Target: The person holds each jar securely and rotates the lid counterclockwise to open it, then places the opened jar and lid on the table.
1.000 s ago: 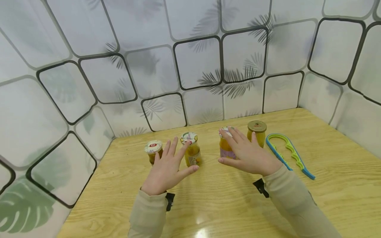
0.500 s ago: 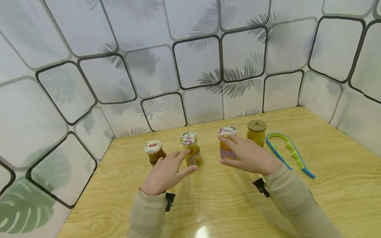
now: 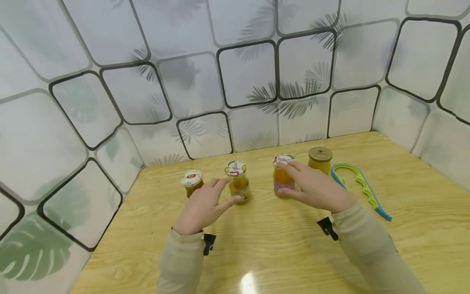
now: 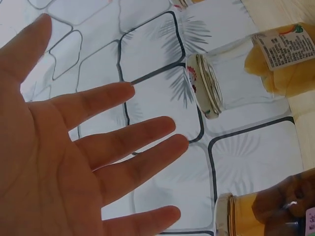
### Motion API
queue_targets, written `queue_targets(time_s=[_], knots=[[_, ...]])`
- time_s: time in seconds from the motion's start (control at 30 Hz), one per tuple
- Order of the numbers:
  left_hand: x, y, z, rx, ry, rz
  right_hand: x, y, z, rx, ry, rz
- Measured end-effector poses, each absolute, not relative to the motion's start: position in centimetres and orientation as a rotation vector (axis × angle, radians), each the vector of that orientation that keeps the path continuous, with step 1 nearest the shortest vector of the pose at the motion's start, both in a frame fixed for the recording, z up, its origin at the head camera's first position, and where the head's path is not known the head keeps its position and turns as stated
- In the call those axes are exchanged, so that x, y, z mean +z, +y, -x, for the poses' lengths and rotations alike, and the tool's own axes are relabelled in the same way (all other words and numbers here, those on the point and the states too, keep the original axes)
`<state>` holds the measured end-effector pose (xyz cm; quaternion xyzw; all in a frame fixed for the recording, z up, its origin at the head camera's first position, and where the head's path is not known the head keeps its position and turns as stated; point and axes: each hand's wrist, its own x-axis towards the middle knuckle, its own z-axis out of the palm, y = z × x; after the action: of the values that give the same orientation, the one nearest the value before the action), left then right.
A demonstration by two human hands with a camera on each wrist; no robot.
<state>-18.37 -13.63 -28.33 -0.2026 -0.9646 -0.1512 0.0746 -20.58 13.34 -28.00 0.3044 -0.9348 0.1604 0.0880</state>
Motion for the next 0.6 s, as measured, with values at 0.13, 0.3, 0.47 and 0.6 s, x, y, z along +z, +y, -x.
queue_targets(time_s=[0.13,0.3,0.47,0.6], knots=[[-28.0,-14.8,18.5,-0.472,-2.831,0.519,-27.6,13.6,21.0,0.517,-2.791,-0.891],[-27.7,-16.7,18.8,-0.496,-2.736,0.422,-26.8,14.2,21.5,0.559,-2.837,-0.846],[-27.9,-18.4,19.9,-0.547,-2.611,0.330,-26.0,15.6,21.7,0.573,-2.855,-0.787],[-28.4,-18.9,21.5,-0.706,-2.613,0.217,-25.8,17.7,21.9,0.587,-2.879,-0.713]])
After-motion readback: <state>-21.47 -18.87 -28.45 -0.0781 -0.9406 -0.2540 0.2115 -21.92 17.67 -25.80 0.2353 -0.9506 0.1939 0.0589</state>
